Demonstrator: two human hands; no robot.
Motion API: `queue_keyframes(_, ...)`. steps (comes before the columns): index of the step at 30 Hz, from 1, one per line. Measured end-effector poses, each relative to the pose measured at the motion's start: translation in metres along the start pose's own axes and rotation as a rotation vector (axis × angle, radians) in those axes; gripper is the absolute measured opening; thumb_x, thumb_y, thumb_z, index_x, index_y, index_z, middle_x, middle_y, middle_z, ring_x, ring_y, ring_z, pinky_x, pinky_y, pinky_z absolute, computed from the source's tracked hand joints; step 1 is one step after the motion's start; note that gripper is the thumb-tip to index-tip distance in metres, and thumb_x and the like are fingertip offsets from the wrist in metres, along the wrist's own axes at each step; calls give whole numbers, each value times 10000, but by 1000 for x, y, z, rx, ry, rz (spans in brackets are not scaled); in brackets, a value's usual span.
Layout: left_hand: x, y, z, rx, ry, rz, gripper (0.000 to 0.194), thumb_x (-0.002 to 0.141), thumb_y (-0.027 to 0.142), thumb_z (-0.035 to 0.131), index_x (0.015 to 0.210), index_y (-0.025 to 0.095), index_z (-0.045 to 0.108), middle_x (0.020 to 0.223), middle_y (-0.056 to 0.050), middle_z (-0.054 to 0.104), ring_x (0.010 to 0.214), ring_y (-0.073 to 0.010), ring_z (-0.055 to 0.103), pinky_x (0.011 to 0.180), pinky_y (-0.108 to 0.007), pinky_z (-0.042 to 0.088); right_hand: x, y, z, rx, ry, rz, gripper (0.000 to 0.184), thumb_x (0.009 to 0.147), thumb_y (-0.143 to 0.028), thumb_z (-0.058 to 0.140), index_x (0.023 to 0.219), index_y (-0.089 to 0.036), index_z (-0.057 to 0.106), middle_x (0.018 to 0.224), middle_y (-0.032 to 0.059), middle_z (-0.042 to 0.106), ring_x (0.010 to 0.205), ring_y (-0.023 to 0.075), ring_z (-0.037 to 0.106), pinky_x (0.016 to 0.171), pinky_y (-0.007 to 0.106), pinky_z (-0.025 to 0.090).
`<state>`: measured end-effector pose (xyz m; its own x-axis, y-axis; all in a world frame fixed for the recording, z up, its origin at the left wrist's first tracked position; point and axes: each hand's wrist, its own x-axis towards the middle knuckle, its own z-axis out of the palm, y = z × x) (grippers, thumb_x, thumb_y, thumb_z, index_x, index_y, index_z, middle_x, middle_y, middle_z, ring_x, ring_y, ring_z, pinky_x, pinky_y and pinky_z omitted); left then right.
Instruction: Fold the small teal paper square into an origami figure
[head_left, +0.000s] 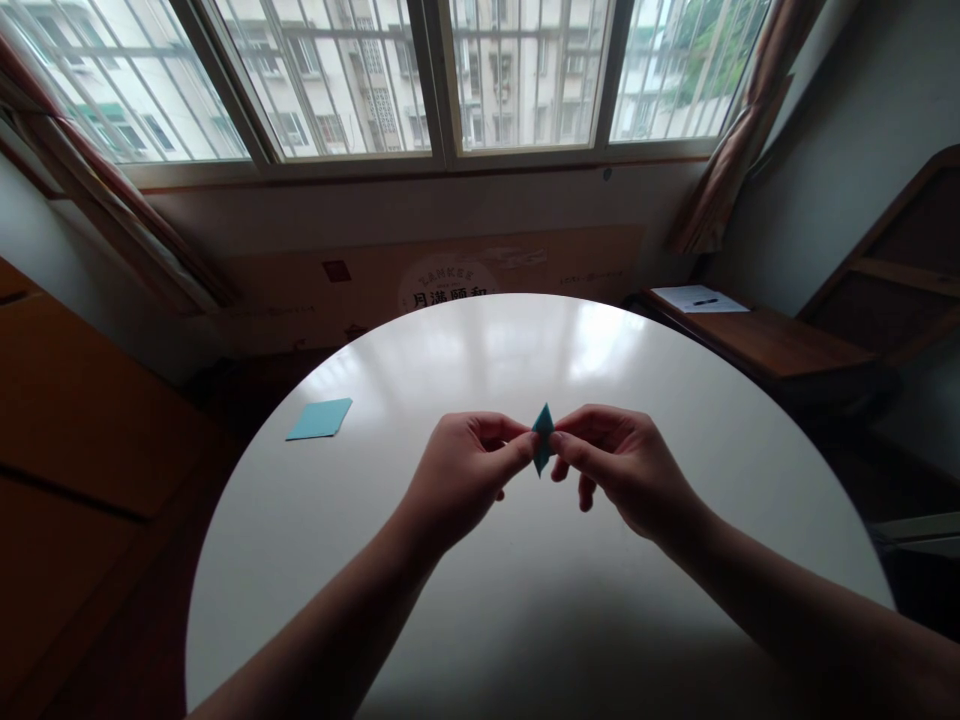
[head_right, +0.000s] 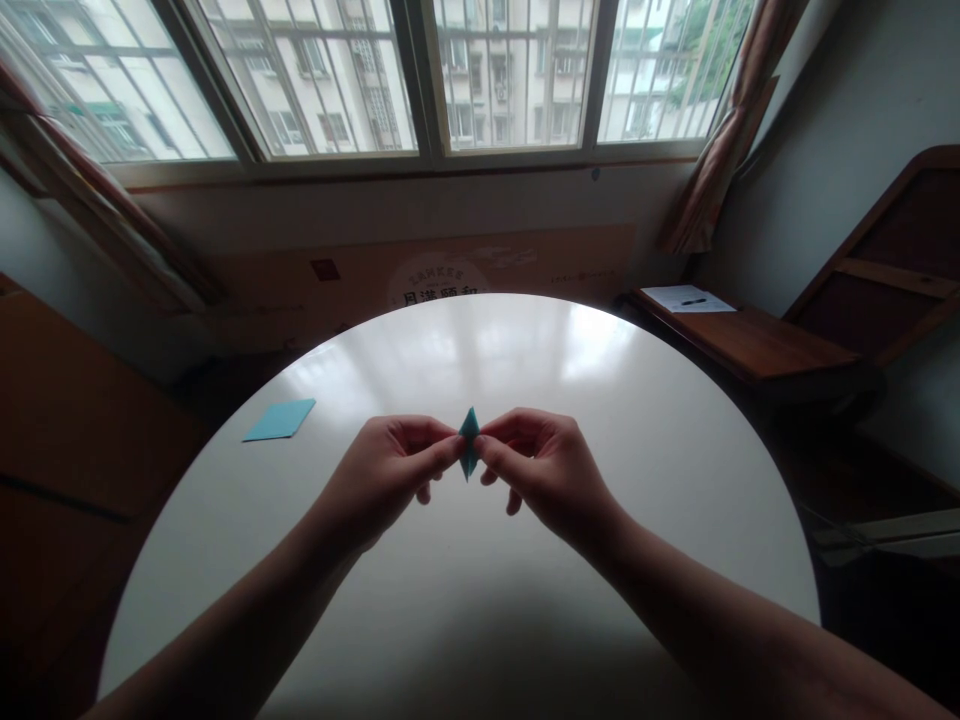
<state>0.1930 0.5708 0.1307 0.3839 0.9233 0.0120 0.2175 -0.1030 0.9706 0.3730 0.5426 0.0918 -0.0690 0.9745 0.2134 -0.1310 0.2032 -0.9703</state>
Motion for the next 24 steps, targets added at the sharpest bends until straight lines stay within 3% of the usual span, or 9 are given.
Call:
queue_keyframes(14,-1,0,4,27,-15,30,192,779,323,740,754,133,748,633,-27,662,522,-102,496,426,-186,372,-2,1,2,20,9,14,140,763,-267,806,801,-152,736,665,33,686,594,167,660,359,178,478)
queue_keyframes(24,-1,-6,6,20,-8,40,178,787,316,733,771,139,749,664,-26,684,543,-99,503,441,-182,379,1,4,1,48,-28,56,209,827,-360,761,880,-159,741,726,44,695,648,162,649,359,161,414)
